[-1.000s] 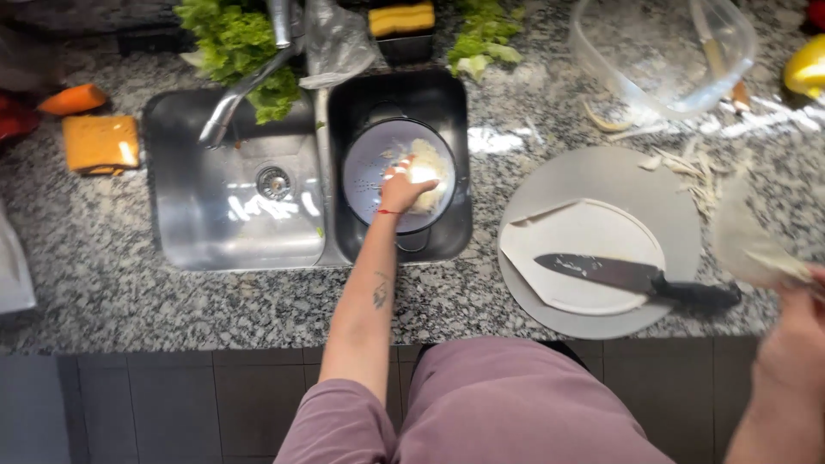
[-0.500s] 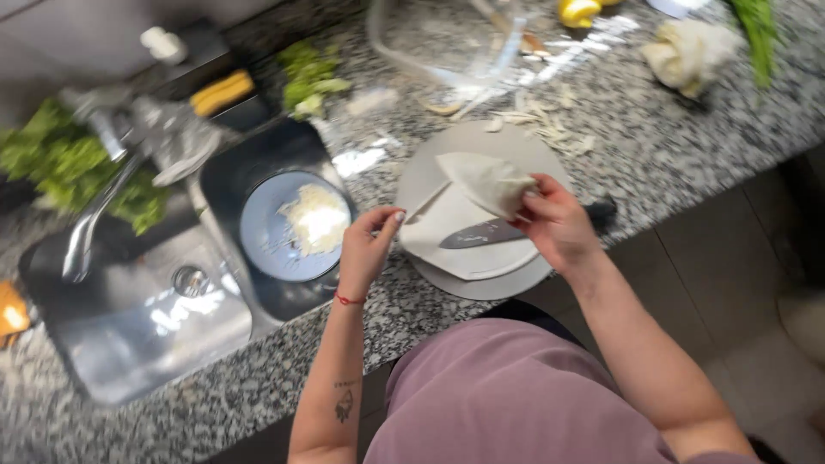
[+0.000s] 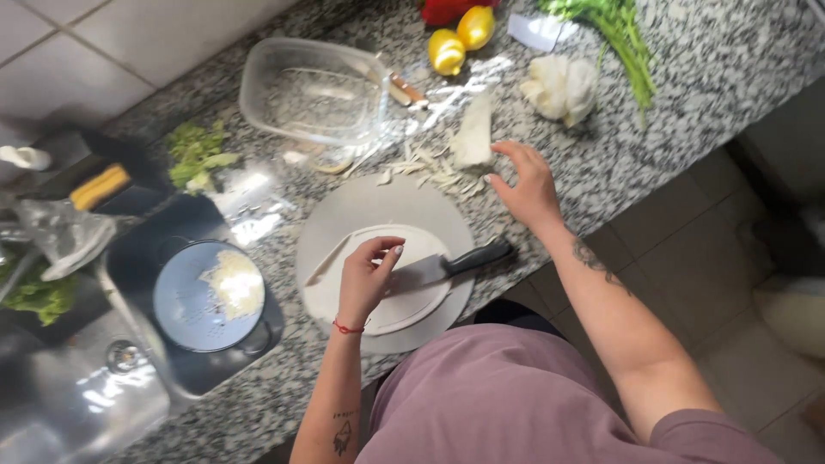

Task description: The person chops cabbage leaves into thin strips using a knife on a white cutting board. They periodically gather the chopped cabbage and transfer it into a metal colander placed in the sink. The person repeats this process with multiple cabbage leaves.

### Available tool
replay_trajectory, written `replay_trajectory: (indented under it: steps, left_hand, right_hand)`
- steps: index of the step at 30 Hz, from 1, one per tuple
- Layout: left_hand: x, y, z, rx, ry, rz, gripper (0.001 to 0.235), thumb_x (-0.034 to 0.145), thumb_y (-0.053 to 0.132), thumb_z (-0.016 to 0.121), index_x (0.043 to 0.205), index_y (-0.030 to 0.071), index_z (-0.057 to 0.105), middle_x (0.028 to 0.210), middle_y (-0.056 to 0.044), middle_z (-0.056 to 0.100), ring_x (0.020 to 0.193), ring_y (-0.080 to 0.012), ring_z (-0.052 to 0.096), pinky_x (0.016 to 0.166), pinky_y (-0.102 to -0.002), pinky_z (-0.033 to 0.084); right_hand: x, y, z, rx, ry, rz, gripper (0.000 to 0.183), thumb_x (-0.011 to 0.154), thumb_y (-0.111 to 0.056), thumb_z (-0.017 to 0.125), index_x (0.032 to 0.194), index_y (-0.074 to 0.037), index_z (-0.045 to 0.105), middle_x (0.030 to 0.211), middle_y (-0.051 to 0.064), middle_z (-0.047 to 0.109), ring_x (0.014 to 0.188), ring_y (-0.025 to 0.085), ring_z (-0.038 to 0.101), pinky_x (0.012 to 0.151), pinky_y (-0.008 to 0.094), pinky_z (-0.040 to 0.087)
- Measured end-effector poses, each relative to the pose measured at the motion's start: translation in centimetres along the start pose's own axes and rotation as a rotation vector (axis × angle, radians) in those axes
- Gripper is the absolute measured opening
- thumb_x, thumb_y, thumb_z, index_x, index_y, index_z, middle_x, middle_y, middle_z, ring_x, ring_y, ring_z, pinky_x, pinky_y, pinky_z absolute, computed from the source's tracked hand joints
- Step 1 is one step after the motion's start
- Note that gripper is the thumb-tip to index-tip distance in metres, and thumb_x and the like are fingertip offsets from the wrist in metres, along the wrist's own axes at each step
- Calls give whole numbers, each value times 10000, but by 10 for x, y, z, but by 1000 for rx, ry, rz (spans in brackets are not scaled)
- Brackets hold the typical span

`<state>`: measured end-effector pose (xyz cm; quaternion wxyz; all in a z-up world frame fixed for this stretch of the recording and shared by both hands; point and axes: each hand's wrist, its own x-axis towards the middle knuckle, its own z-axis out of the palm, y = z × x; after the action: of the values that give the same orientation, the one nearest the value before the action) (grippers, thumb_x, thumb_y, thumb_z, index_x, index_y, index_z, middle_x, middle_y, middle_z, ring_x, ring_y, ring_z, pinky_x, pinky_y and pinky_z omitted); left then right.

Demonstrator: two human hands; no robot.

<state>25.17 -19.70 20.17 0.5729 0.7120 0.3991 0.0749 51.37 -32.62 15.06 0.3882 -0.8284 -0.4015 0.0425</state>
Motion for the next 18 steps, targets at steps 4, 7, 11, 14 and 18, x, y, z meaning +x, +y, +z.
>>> replay_trajectory:
  steps: [4,7,11,14,18]
  left_hand:
    - [33,15,65,-8,64,44,172,879,209,635,1018,140,707,940,-101,688,834,-263,654,732,-367,522]
    - [60,45,119,63,30,158,199,855,167,626,1045,138,676,953,-105,672,860,-293,649,737,-390,517]
    - [106,89,188,409,53,518,373,795,123,658,1160,183,606,1171,-60,594,1078,-296,575,892,-416,460]
    - [135,111,223,809,-27,539,561,826,102,611,1340,245,438,1410,30,399,1248,-247,431,991,-428,381]
    - [165,100,247,1083,22,570,552,817,80,620,1310,259,446,1429,96,365,1300,-209,354,1037,-428,295]
  right_hand:
    - [37,55,-61,-237,93,-9,589,740,-59,801,1244,-96,499,1233,117,460,1148,357,425,944,563,328]
    - [78,79,-103,-77,-160,195,972,720,-87,827,1464,-198,211,1467,176,146,1331,453,100,1033,676,168]
    - [110,102,-119,59,-372,178,1077,658,-148,852,1481,-217,162,1498,205,132,1347,499,101,1048,685,138]
    - [116,120,-119,234,-423,197,898,728,-61,760,1437,-235,237,1430,258,281,1325,472,255,1042,657,189]
    - [114,174,-114,739,-295,263,810,682,74,726,1359,-158,346,1254,120,482,1144,228,475,883,401,479]
